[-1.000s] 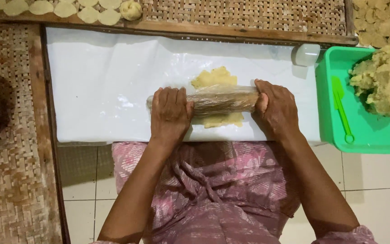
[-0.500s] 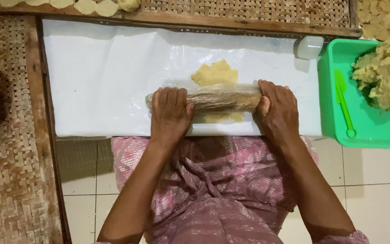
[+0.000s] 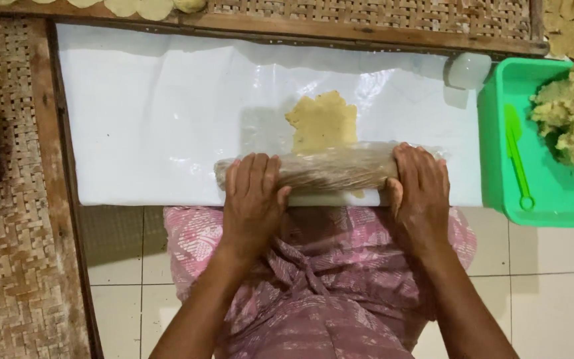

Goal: The person is rolling out dough, cutting it into small circular shapes using a mold, and then placing the cut pieces onto a large woven drying tray.

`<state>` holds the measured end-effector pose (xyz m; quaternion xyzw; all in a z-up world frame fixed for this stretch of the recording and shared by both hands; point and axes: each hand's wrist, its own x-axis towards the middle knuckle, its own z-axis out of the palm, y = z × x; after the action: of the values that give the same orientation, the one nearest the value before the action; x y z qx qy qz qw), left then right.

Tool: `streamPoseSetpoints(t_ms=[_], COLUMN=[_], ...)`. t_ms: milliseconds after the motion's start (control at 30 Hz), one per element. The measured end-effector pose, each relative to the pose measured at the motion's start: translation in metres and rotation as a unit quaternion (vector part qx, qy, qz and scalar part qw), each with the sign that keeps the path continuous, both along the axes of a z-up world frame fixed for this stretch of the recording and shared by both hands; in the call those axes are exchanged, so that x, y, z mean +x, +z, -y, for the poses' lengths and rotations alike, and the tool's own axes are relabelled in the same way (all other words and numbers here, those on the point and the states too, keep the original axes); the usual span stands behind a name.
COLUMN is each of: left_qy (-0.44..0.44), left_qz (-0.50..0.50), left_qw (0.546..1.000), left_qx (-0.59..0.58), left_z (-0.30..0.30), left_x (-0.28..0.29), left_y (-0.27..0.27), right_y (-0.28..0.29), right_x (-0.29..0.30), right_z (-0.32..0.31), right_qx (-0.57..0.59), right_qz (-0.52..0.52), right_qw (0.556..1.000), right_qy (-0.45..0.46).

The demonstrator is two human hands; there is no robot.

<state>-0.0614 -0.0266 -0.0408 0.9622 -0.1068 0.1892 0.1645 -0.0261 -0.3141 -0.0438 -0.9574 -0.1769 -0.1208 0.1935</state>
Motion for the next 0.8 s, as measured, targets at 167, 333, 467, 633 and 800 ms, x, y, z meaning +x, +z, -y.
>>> streamPoseSetpoints(t_ms=[167, 333, 467, 633, 800], left_qy=[-0.007, -0.002, 0.011, 0.010, 0.025], left_qz=[-0.111, -0.073, -0.091, -0.132, -0.130], left_qw=[0.994, 0.997, 0.994, 0.989, 0.988], left_qx=[0.002, 0.030, 0.060, 0.067, 0.081], left_z=[-0.012, -0.015, -0.021, -0.025, -0.026], left_x=[0.052, 0.103, 0.137, 0.175, 0.201], left_y=[0.000, 0.004, 0.004, 0.005, 0.014], right_y=[0.004, 0.008, 0.006, 0.009, -0.007], right_x=[0.048, 0.094, 0.121, 0.149, 0.174], right_z=[-0.011, -0.018, -0.020, -0.022, -0.017], right_qx=[0.000, 0.006, 0.017, 0.008, -0.054], right_qz=[-0.015, 0.009, -0.031, -0.054, -0.038], right_qw=[1.000, 1.000, 0.999, 0.998, 0.998], right_qy=[-0.010, -0.017, -0.001, -0.027, -0.019])
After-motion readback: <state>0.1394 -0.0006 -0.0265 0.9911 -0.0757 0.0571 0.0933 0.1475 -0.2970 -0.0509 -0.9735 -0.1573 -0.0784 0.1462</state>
